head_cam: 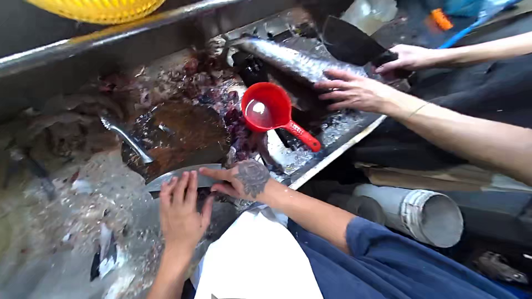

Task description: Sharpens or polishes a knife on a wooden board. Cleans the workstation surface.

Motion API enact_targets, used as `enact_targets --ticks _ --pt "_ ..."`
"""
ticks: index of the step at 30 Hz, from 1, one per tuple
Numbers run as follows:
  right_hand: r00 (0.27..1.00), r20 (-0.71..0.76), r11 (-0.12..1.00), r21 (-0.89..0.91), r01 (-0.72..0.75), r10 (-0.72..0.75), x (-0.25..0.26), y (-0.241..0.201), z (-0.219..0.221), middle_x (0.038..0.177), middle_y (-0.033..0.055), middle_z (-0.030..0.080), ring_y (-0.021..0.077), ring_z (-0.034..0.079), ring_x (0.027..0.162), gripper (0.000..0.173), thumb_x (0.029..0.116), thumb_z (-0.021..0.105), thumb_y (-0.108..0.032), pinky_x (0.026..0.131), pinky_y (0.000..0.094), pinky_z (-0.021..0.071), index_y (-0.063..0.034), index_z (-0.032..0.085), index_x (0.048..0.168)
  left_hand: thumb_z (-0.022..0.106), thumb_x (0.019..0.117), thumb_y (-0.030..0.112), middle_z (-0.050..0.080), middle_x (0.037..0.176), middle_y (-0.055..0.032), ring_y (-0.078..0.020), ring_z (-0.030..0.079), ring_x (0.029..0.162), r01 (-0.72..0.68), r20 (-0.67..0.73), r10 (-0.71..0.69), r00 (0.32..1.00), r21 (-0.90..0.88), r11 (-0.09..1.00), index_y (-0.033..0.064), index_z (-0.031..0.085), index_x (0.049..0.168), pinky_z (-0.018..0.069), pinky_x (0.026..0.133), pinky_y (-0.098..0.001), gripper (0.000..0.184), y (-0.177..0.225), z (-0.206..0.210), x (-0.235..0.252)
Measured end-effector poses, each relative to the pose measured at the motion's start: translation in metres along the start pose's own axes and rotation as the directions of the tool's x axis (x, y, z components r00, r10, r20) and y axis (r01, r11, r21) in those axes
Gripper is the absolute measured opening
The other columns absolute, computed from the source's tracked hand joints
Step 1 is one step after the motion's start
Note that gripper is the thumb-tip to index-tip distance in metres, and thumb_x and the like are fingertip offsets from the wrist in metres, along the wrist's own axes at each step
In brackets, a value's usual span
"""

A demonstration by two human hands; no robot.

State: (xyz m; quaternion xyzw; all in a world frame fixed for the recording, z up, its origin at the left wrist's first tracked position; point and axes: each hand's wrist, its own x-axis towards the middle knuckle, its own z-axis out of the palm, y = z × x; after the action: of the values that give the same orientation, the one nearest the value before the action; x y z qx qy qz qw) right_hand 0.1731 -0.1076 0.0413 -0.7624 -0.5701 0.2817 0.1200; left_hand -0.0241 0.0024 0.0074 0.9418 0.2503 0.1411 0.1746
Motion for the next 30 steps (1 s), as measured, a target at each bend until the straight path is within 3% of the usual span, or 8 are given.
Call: enact_targets --ticks 3,5,13,16,20,22,27,30 --pt "0.982 -0.128 0.99 -0.014 -0.143 0.14 -0.042 0.039 -0.017 0.091 0.0057 0.077 0.0275 0.073 0.078 0.047 0.103 0.047 -0.06 0.071 0.0552 0.0584 -0.0479 0.054 0.147 0.067 0.0924 0.043 0.059 0.147 -0.0146 -0.0414 0.051 0.139 -0.089 0.098 0.103 0.99 -0.136 0.987 0.0096 0.06 0.144 0.0307 0.119 -0.0627 0.062 0.042 0.022 0.035" --pt "0.974 -0.124 0.981 -0.016 -0.191 0.188 -0.055 0.054 -0.021 0.095 0.006 0.077 0.0273 0.073 0.081 0.049 0.103 0.044 -0.062 0.073 0.0545 0.0584 -0.0472 0.052 0.149 0.065 0.093 0.04 0.061 0.147 -0.0074 -0.0354 0.053 0.139 -0.152 0.055 0.161 0.985 -0.143 0.978 0.0141 0.06 0.145 0.033 0.12 -0.0574 0.058 0.049 0.038 0.044" --pt "0.988 0.157 0.987 0.161 -0.023 -0.003 0.014 -0.026 0.006 0.098 0.0128 0.075 0.0349 0.072 0.089 0.051 0.1066 0.047 -0.051 0.082 0.06 0.0553 -0.0465 0.04 0.157 0.062 0.0928 0.045 0.067 0.135 -0.0141 -0.0343 0.058 0.131 -0.085 -0.135 0.094 0.986 0.07 0.994 0.0107 0.066 0.137 0.0333 0.119 -0.0496 0.057 -0.041 -0.003 -0.013" --pt "0.996 0.007 0.99 0.109 -0.087 0.087 -0.014 0.0 -0.001 0.092 0.0104 0.076 0.0329 0.073 0.083 0.049 0.1046 0.048 -0.054 0.077 0.0597 0.0569 -0.0457 0.047 0.153 0.061 0.0914 0.049 0.067 0.135 -0.013 -0.0373 0.06 0.128 -0.13 -0.074 0.132 0.989 0.036 0.991 0.0121 0.067 0.136 0.0398 0.114 -0.0554 0.059 -0.007 0.009 0.011" --pt "0.957 -0.18 0.973 0.015 -0.229 0.228 -0.056 0.041 -0.009 0.087 0.0052 0.076 0.0269 0.072 0.074 0.047 0.1022 0.047 -0.061 0.067 0.0552 0.0577 -0.0467 0.055 0.146 0.065 0.0926 0.04 0.062 0.144 -0.0087 -0.0349 0.054 0.137 -0.188 0.045 0.194 0.98 -0.106 0.976 0.0142 0.062 0.143 0.0356 0.118 -0.057 0.056 0.038 0.039 0.039" --pt "0.974 -0.123 0.982 0.012 -0.188 0.188 -0.045 0.039 -0.007 0.09 0.0069 0.077 0.0277 0.073 0.077 0.05 0.1031 0.045 -0.061 0.07 0.0552 0.0584 -0.0444 0.053 0.149 0.066 0.0921 0.04 0.063 0.144 -0.0039 -0.0301 0.054 0.137 -0.14 0.02 0.143 0.99 -0.104 0.985 0.0175 0.063 0.142 0.0369 0.119 -0.0524 0.055 0.031 0.037 0.036" --pt "0.987 0.158 0.995 0.093 -0.041 0.026 0.014 -0.03 0.01 0.095 0.0118 0.075 0.0343 0.072 0.086 0.053 0.1064 0.043 -0.055 0.079 0.0591 0.0567 -0.0449 0.037 0.158 0.063 0.0887 0.052 0.068 0.133 -0.0127 -0.0347 0.06 0.127 0.027 -0.051 -0.026 0.998 0.035 0.999 0.0124 0.067 0.135 0.0397 0.114 -0.053 0.061 -0.028 -0.013 -0.003" --pt "0.993 0.111 0.997 0.058 -0.058 0.052 0.004 -0.019 0.006 0.095 0.0111 0.076 0.0338 0.072 0.085 0.052 0.1051 0.044 -0.057 0.077 0.0591 0.0568 -0.0494 0.038 0.156 0.062 0.0892 0.06 0.069 0.131 -0.013 -0.0361 0.062 0.123 -0.002 -0.027 0.003 1.0 0.034 0.999 0.0122 0.068 0.134 0.0452 0.108 -0.0533 0.066 -0.016 -0.014 0.006"
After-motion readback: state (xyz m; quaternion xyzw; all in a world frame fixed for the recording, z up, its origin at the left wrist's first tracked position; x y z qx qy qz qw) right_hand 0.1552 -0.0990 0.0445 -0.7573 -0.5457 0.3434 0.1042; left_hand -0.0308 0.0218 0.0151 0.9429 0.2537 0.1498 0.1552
